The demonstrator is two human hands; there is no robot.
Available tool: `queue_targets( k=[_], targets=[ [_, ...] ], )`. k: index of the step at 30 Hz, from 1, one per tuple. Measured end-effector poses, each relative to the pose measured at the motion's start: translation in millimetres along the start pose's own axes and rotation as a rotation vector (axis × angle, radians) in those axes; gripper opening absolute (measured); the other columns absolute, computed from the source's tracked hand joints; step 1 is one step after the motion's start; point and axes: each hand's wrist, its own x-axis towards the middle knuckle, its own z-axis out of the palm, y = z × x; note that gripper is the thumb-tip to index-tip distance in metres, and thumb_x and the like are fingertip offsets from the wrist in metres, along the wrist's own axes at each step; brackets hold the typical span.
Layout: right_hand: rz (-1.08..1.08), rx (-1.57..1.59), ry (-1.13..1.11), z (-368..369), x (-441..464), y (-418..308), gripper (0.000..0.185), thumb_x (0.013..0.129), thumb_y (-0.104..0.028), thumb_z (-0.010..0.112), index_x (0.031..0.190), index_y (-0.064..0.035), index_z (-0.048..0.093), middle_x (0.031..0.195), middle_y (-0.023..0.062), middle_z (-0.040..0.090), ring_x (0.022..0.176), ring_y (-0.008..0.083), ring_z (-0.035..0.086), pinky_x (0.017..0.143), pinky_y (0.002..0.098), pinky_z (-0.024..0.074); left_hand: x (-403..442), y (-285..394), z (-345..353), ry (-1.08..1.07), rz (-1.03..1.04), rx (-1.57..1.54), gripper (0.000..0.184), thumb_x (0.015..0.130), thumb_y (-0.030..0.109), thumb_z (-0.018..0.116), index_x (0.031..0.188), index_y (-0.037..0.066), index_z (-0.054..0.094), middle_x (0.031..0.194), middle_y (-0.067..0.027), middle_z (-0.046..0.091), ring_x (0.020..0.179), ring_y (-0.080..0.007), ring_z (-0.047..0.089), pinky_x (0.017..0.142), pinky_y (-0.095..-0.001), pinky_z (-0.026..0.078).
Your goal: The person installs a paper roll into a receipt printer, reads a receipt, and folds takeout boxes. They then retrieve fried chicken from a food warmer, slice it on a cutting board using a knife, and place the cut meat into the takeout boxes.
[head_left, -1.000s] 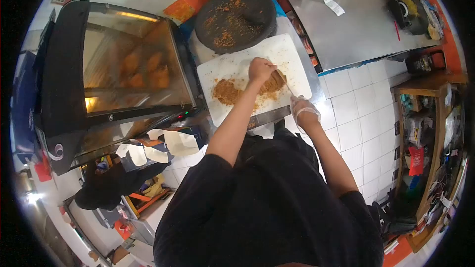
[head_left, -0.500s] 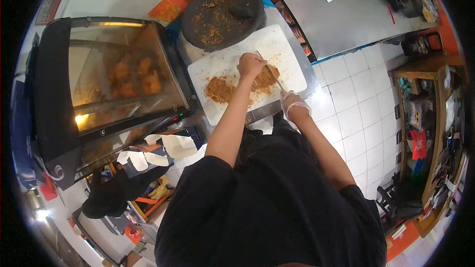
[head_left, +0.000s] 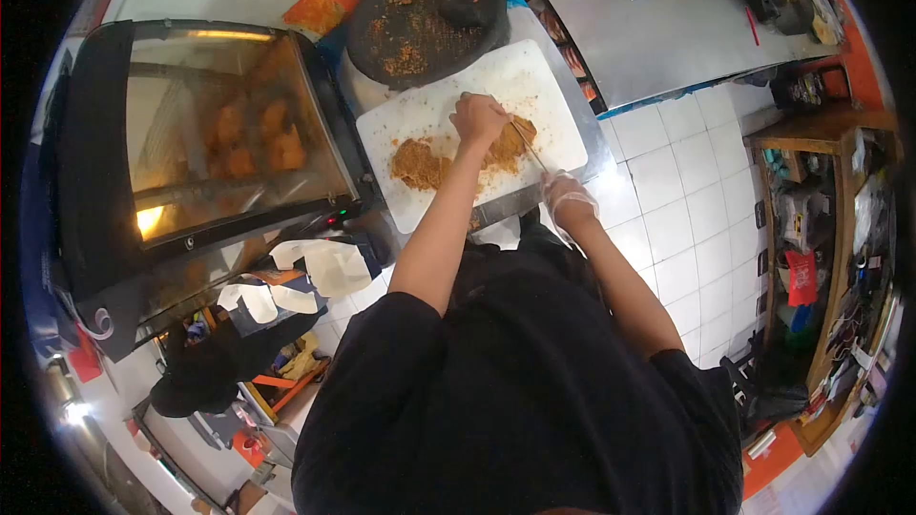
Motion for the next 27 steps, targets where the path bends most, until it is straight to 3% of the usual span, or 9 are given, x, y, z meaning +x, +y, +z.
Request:
queue_targets(
  k=[1,5,10,14,18,20,23,26,27],
  targets=[
    [-0.131,-0.150,0.002,44.1,29.9,37.1,0.047,0.108,-0.036,0.034,0.120,0.0013,0.060,0.112,0.0287,0.066,0.106,0.0429,0.064,0.090,0.0513,0.0518,-4.8,3.5,-5.6,0.060,0.018,-0.016,0.021,0.074,0.039,0.086,0.083,0.021,0.080,0.104,-0.0083,0.068,0.102,-0.0315,0.065,0.090,-0.0516,0.049],
    [-0.150,-0.148,0.026,61.8,4.0,64.1,0.039,0.108,-0.028,0.034,0.119,-0.0014,0.060,0.111,0.0284,0.065,0.106,0.0426,0.064,0.091,0.0500,0.0523,-29.9,-1.3,-24.7,0.160,0.119,-0.243,0.017,0.081,0.025,0.081,0.095,0.016,0.077,0.112,-0.0117,0.061,0.106,-0.0294,0.061,0.091,-0.0513,0.047],
    [-0.191,-0.332,-0.160,0.4,-28.9,45.1,0.032,0.104,-0.014,0.037,0.128,-0.0082,0.056,0.115,0.0252,0.063,0.106,0.0424,0.063,0.090,0.0489,0.0525,-106.8,-27.5,-63.0,-0.052,0.276,-0.516,0.027,0.087,0.016,0.075,0.111,0.005,0.072,0.098,-0.0101,0.064,0.082,-0.0202,0.063,0.077,-0.0316,0.052],
    [-0.229,-0.569,-0.087,-32.0,-26.6,53.3,0.025,0.104,-0.015,0.041,0.119,-0.0050,0.057,0.111,0.0222,0.064,0.097,0.0382,0.067,0.082,0.0460,0.0553,-181.7,-64.0,-73.9,-0.373,0.116,-0.751,0.031,0.091,0.017,0.073,0.119,0.003,0.068,0.095,-0.0068,0.068,0.080,-0.0156,0.063,0.077,-0.0315,0.052],
    [-0.481,-0.576,0.397,-48.6,34.5,42.3,0.023,0.103,-0.025,0.052,0.104,-0.0050,0.062,0.093,0.0207,0.067,0.080,0.0396,0.067,0.072,0.0473,0.0536,-230.8,-111.8,-54.1,-0.453,-0.045,-0.790,0.033,0.095,0.017,0.071,0.124,0.003,0.064,0.097,-0.0047,0.069,0.084,-0.0123,0.063,0.079,-0.0296,0.052],
    [-0.451,-0.382,0.500,-38.8,84.0,40.8,0.029,0.100,-0.032,0.056,0.094,-0.0048,0.064,0.085,0.0196,0.067,0.078,0.0424,0.065,0.073,0.0500,0.0526,-243.1,-116.4,-61.1,-0.428,-0.100,-0.749,0.033,0.095,0.016,0.071,0.124,0.003,0.064,0.097,-0.0048,0.069,0.084,-0.0118,0.064,0.079,-0.0285,0.052],
    [-0.359,-0.581,0.477,-38.1,115.5,24.6,0.026,0.096,-0.029,0.059,0.101,-0.0043,0.066,0.097,0.0217,0.068,0.090,0.0423,0.065,0.080,0.0483,0.0525,-254.7,-126.0,-68.3,-0.357,-0.163,-0.804,0.032,0.094,0.014,0.071,0.124,0.003,0.064,0.097,-0.0046,0.070,0.084,-0.0111,0.064,0.079,-0.0275,0.052],
    [-0.649,-0.364,0.612,-31.0,82.3,-28.2,0.036,0.091,-0.021,0.058,0.123,-0.0052,0.063,0.109,0.0231,0.067,0.104,0.0396,0.063,0.088,0.0454,0.0508,-259.1,-136.1,-74.8,-0.281,-0.198,-0.790,0.033,0.095,0.015,0.070,0.126,0.006,0.065,0.098,-0.0048,0.070,0.086,-0.0123,0.064,0.081,-0.0290,0.053],
    [-0.661,-0.430,0.514,-17.3,87.8,-31.7,0.040,0.091,-0.019,0.058,0.129,-0.0058,0.059,0.113,0.0229,0.066,0.108,0.0387,0.062,0.091,0.0450,0.0496,-259.7,-139.1,-77.5,-0.261,-0.204,-0.761,0.033,0.095,0.017,0.070,0.127,0.008,0.065,0.099,-0.0049,0.070,0.088,-0.0130,0.064,0.082,-0.0298,0.053]
  ],
)
